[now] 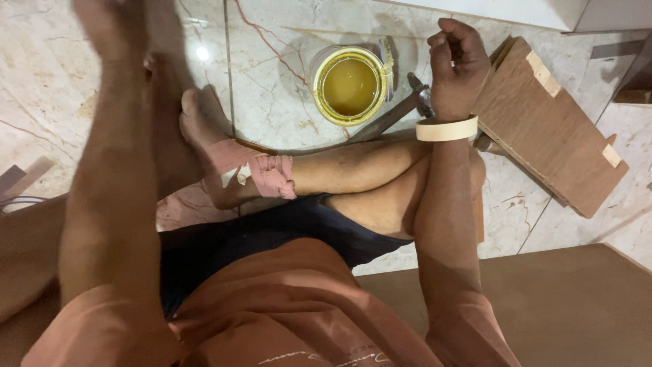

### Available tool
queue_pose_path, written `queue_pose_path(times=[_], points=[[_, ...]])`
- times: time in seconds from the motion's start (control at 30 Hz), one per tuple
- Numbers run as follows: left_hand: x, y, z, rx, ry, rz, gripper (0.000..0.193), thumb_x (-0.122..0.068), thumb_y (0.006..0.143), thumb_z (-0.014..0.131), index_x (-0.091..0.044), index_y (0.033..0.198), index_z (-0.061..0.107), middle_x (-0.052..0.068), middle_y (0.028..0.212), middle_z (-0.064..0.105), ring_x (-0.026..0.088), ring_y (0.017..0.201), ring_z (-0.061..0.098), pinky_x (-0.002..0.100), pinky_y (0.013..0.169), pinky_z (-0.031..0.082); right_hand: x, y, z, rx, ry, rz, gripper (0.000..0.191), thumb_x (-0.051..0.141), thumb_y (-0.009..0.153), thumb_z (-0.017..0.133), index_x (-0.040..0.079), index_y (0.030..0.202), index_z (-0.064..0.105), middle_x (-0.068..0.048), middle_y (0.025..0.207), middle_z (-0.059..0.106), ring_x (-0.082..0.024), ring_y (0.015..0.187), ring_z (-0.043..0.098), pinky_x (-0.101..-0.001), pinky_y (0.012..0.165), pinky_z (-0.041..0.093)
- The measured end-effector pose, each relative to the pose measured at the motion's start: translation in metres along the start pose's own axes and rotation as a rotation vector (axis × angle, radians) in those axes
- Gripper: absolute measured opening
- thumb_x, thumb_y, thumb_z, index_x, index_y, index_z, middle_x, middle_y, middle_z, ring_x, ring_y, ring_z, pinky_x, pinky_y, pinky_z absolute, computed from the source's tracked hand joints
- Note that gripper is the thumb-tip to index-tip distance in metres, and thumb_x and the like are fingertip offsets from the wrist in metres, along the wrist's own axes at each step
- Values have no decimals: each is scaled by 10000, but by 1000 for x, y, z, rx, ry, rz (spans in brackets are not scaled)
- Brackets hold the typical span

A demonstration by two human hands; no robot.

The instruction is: The person sits on the floor and uses a small brush to apply a yellow liquid finish to the edges of a wooden cabinet. They repeatedly dip the brush into a can and coat the trim, then set the brush down and pick up a hammer.

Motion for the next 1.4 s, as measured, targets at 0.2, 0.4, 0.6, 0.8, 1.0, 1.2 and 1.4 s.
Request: queue_pose_path(times=[0.2, 0.4, 0.6, 0.8, 1.0, 1.2, 1.4], points=[[-85, 6, -69, -86, -186, 19, 192, 50, 862, 839, -29, 933, 679, 74, 904, 687, 209, 807, 645, 348, 684, 521, 6, -1, 5, 67, -22, 30, 235, -69, 1038, 658, -9, 1264, 687, -33, 1032, 711, -91, 931, 639, -236, 847, 534], [-250, 9, -118, 114, -664, 196, 171, 124, 986, 780, -19, 1006, 688, 117, 1098, 722, 237, 970, 711, 302, 839, 602, 11, -13, 14, 145, -219, -51, 233, -21, 1018, 705, 56, 1238, 719, -59, 1068, 720, -123, 920, 691, -278, 814, 588], [-354, -11, -124, 478, -481, 455, 177, -117, 989, 863, -68, 1072, 715, 63, 984, 744, 189, 885, 705, 334, 758, 571, 4, -31, 13, 297, -317, -69, 310, -27, 926, 658, 62, 1223, 680, -105, 1098, 694, -246, 986, 717, -343, 879, 588], [-379, -35, -98, 464, -193, 620, 62, -133, 995, 779, -106, 1036, 740, 51, 934, 741, 226, 878, 691, 363, 814, 589, 16, -44, 14, 271, -377, -24, 297, -13, 899, 659, 82, 1178, 694, -124, 1088, 711, -265, 952, 734, -346, 848, 594], [-384, -33, -100, 537, -338, 555, 73, -124, 874, 802, -105, 925, 753, 65, 982, 780, 242, 854, 708, 370, 759, 586, 20, -47, 9, 244, -373, -14, 299, -12, 894, 657, 83, 1173, 704, -118, 1049, 713, -265, 934, 726, -355, 834, 583], [-318, -20, -114, 590, -724, -64, 113, -29, 991, 839, -31, 1017, 729, 31, 887, 722, 46, 715, 614, 191, 584, 476, 27, -48, 13, 249, -371, -96, 338, -23, 876, 663, 79, 1196, 706, -119, 1091, 716, -278, 952, 714, -361, 848, 579], [-284, -36, -80, 683, -945, -491, 158, -33, 916, 843, -17, 969, 695, -10, 804, 659, 18, 638, 523, 176, 547, 397, 28, -44, 13, 269, -353, -18, 378, -36, 872, 657, 79, 1229, 703, -101, 1076, 712, -235, 912, 725, -339, 836, 591]])
Point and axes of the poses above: each hand's wrist, its own y-axis towards the middle knuckle, its own z-axis out of the palm, x = y × z, the point moved 7 cm from there along y, towards the middle knuckle
